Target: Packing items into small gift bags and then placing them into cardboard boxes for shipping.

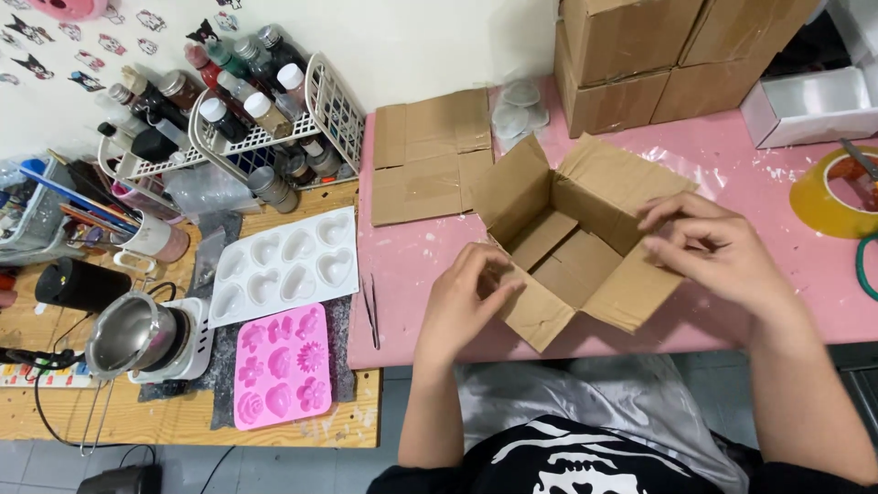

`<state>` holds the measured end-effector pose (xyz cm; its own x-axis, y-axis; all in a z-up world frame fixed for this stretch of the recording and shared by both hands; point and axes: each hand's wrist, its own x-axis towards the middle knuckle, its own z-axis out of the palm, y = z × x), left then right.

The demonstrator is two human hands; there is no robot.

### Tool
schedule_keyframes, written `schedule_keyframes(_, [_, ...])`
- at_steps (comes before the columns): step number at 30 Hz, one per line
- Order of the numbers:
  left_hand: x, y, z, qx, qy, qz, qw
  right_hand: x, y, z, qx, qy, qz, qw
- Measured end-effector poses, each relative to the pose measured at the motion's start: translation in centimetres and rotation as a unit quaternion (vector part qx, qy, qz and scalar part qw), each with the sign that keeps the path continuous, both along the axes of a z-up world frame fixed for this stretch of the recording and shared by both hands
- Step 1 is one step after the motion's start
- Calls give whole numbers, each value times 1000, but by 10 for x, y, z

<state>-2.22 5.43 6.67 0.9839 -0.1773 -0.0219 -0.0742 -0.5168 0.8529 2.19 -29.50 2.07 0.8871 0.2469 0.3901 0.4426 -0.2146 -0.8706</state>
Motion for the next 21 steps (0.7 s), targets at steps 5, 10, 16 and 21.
schedule_keyframes(5, [26,-4,0,156,-300,-85,937,2,-4,38,-250,-83,4,965])
schedule_keyframes(10, [52,-6,-9,208,-333,-109,913,25,-6,25,-382,-87,19,920])
schedule_keyframes(16, [54,-16,-37,163,-246,-92,951,22,11,19,-241,130,15,962])
schedule_keyframes(21, [34,-22,-44,110,-203,-11,973,35,10,-1,-271,44,4,962])
